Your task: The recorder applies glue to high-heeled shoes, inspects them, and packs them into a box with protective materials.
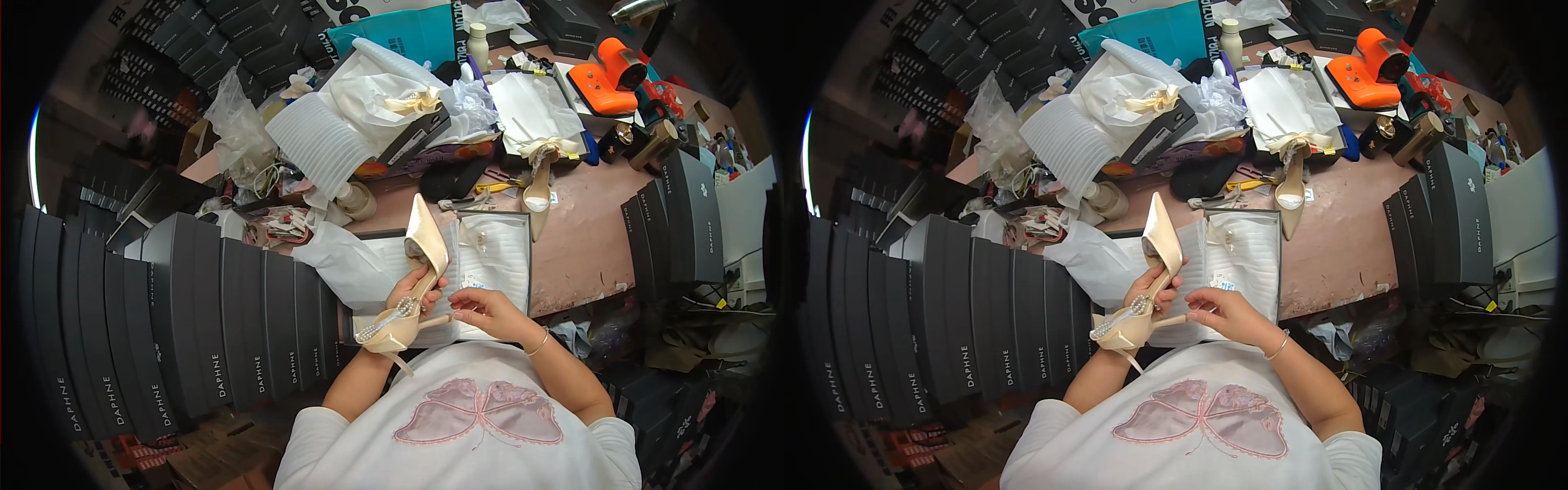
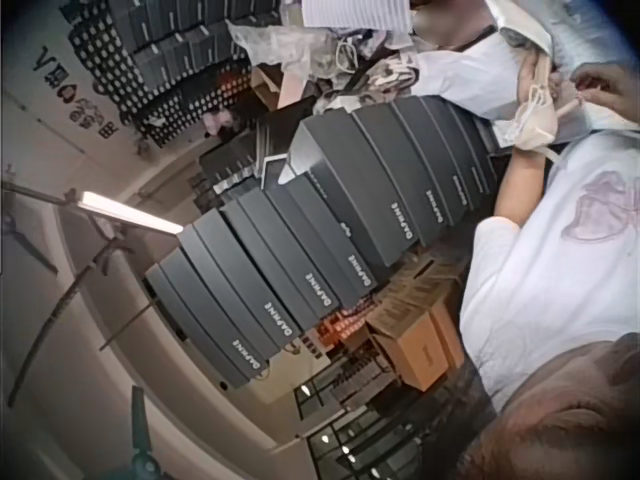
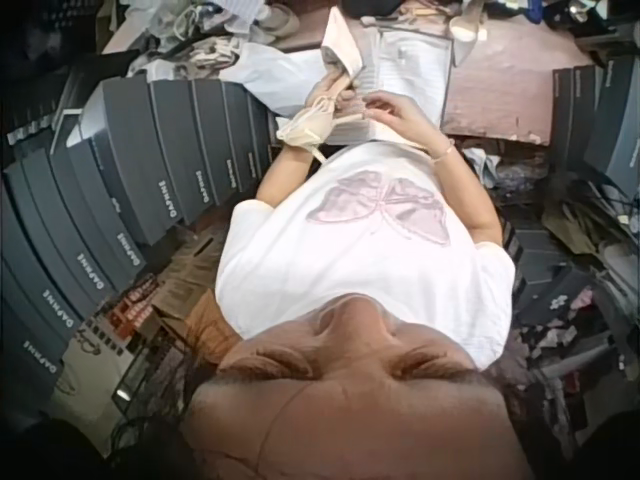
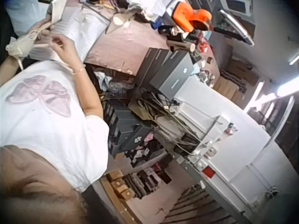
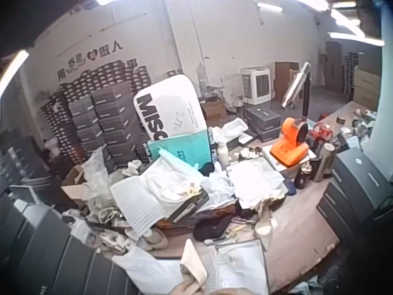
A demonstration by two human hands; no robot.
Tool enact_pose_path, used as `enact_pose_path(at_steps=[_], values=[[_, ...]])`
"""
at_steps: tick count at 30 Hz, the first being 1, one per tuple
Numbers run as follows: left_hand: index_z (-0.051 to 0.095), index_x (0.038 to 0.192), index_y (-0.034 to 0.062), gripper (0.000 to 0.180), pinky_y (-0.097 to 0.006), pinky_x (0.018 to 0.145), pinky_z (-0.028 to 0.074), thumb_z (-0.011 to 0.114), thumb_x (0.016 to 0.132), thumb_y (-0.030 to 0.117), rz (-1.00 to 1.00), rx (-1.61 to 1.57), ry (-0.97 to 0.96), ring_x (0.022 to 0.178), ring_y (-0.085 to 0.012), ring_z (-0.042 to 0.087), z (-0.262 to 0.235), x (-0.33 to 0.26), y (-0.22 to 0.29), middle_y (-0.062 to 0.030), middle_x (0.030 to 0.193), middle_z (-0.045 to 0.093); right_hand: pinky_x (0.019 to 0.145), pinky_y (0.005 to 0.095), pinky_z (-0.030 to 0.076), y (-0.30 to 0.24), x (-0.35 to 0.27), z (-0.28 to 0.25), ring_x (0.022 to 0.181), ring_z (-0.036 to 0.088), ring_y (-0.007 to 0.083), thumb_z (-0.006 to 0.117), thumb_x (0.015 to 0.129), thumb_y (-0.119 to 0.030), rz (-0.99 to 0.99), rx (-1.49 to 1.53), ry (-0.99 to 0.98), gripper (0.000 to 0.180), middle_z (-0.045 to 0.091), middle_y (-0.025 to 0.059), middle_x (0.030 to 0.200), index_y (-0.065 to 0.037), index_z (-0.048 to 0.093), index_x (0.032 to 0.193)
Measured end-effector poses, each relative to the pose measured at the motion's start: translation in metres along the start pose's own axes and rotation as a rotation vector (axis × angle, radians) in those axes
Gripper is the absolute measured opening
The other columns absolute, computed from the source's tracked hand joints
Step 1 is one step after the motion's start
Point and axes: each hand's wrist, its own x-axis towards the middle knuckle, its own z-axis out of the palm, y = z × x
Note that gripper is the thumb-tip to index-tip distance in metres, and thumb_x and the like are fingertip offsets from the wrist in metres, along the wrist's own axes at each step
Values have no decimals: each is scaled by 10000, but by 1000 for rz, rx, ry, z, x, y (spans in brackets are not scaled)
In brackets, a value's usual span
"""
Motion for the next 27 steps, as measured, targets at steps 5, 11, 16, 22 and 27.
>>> enact_pose_path(at_steps=[5,11,16,22,27], values=[[278,1378,-35,488,-310,718,594,376,975,221,24,-25,188,853,-237,611,15,2,-20,-215,1212,492,691,277,516,-32,5,-23,855,635,170,635,865,-108,-251,-215,419,250,633,111,982,8,599,1084],[318,1323,-84,446,-323,824,576,424,937,113,101,-263,179,979,-259,608,20,3,-39,-218,1247,494,701,283,513,-46,4,-26,837,636,166,643,863,-116,-111,-290,267,240,635,110,963,13,604,1061],[389,1282,-89,398,-350,895,555,419,916,65,263,-227,235,1128,-307,562,26,6,-38,-245,1212,529,765,252,480,7,-12,21,886,607,117,677,865,-226,76,280,-17,321,640,90,992,3,599,1076],[379,1283,-82,419,-368,966,507,395,897,81,350,-89,216,1132,-281,569,27,-2,-43,-221,1274,510,732,323,477,-27,-10,26,900,568,221,741,775,-203,-286,-476,296,326,593,87,965,-50,606,1030],[377,1303,-74,456,-362,1016,449,385,884,105,348,-18,172,1172,-272,533,24,1,-48,-199,1291,499,795,364,383,-30,0,32,912,512,255,740,726,-181,-427,-608,462,279,551,77,915,-84,634,965]])
